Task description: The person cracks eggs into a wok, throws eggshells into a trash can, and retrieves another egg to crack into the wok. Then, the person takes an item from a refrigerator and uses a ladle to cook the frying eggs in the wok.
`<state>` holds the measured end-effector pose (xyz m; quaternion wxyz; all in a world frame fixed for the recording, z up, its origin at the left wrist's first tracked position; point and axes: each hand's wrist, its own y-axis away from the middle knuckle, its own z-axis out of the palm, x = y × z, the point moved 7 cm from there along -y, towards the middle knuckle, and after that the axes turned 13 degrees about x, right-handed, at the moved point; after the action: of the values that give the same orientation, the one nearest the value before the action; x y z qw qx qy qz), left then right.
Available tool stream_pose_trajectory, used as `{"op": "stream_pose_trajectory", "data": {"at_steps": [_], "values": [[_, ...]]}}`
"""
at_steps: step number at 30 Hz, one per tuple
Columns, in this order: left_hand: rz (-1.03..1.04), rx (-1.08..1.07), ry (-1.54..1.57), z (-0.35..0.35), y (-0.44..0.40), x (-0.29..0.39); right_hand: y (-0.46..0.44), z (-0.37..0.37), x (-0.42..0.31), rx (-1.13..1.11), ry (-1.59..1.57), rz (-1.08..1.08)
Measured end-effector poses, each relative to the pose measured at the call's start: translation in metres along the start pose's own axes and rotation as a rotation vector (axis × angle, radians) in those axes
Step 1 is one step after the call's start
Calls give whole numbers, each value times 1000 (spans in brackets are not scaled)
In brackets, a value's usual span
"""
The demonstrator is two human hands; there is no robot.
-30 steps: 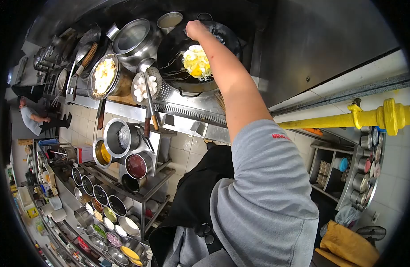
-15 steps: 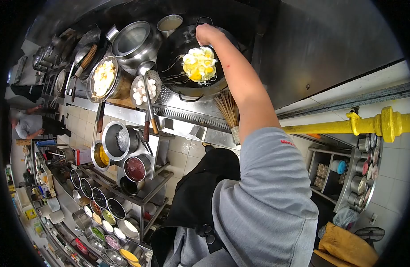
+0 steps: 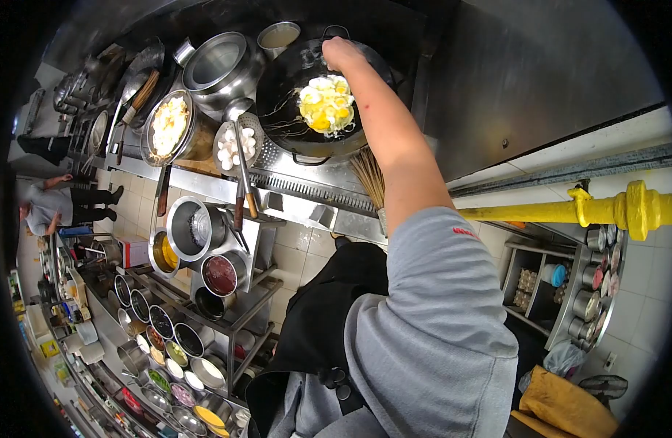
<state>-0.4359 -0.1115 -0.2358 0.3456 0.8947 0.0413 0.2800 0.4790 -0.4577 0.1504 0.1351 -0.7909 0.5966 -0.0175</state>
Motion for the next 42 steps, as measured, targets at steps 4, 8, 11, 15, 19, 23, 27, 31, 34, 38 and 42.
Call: {"op": "stream_pose_trajectory", "data": {"at_steps": [4,8,11,15,19,23,27,31,34,38,42], "values": [[14,-33,108,3,1,-5,-17,13,5,113,-104,21],[100,-31,-127,0,11,2,-24,10,-9,96,-236,-28],[224,-36,-116,3,12,2,-30,17,-19,56,-253,-79],[-109,-54,295,14,17,-15,-24,3,-29,171,-251,-148],[-317,-51,267,13,29,-26,-16,-10,-33,170,-287,-186],[-365,11,289,15,40,-36,-8,-14,-29,213,-352,-178],[-60,-4,200,26,37,-54,9,-5,-17,260,-292,-118],[-16,-33,233,30,40,-58,43,-18,-26,103,-350,-161],[-103,59,308,31,99,-28,54,-2,-18,158,-342,-150],[-2,2,367,38,129,-41,80,-20,-14,242,-332,50],[6,-13,375,55,143,-96,78,-29,-12,295,-387,131]]}}
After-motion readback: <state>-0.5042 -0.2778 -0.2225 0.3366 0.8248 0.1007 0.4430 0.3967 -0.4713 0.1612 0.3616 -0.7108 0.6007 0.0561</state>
